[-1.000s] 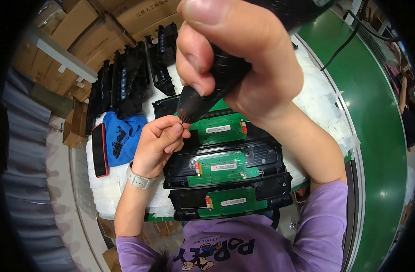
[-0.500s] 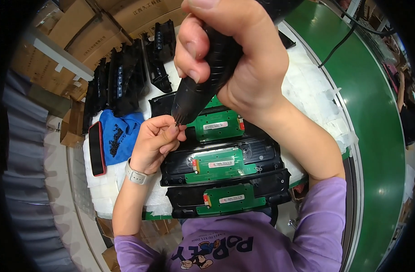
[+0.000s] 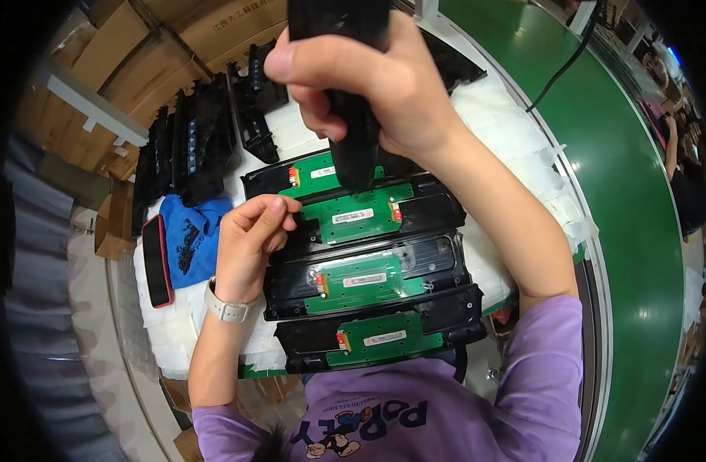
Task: Assembling electronic circuit boards onto plastic housing components using an electric screwdriver.
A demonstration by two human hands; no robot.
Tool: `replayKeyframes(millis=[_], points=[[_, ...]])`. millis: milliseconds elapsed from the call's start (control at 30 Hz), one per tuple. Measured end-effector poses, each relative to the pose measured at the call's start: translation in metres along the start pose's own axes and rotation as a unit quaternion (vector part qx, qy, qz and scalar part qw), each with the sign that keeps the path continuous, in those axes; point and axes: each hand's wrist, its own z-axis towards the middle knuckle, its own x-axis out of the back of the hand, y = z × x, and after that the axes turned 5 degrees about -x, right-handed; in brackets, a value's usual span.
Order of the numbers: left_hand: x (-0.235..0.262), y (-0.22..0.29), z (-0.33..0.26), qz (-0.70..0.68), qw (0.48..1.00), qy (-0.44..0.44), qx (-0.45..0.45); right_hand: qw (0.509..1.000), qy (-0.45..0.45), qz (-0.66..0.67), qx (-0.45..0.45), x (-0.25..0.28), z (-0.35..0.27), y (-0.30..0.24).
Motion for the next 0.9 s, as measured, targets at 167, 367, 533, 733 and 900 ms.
replayKeyframes(millis=[167, 367, 533, 733, 900], points=[[-0.003, -0.006, -0.001, 0.063, 0.998, -0.013, -0.023, 0.999, -0.007, 0.027, -0.027, 0.016, 0.012, 0.018], [-0.003, -0.005, 0.0, 0.066, 0.998, -0.018, -0.012, 0.999, -0.018, 0.011, -0.029, 0.016, 0.012, 0.022], [-0.002, -0.004, 0.001, 0.062, 0.998, -0.033, -0.001, 0.999, -0.026, 0.005, -0.033, 0.017, 0.01, 0.023], [-0.005, -0.002, 0.002, 0.06, 0.997, -0.041, -0.016, 0.999, -0.044, -0.01, -0.028, 0.017, 0.006, 0.025], [-0.003, -0.004, 0.003, 0.031, 0.998, -0.051, -0.012, 0.999, -0.047, -0.01, -0.017, 0.016, 0.002, 0.022]])
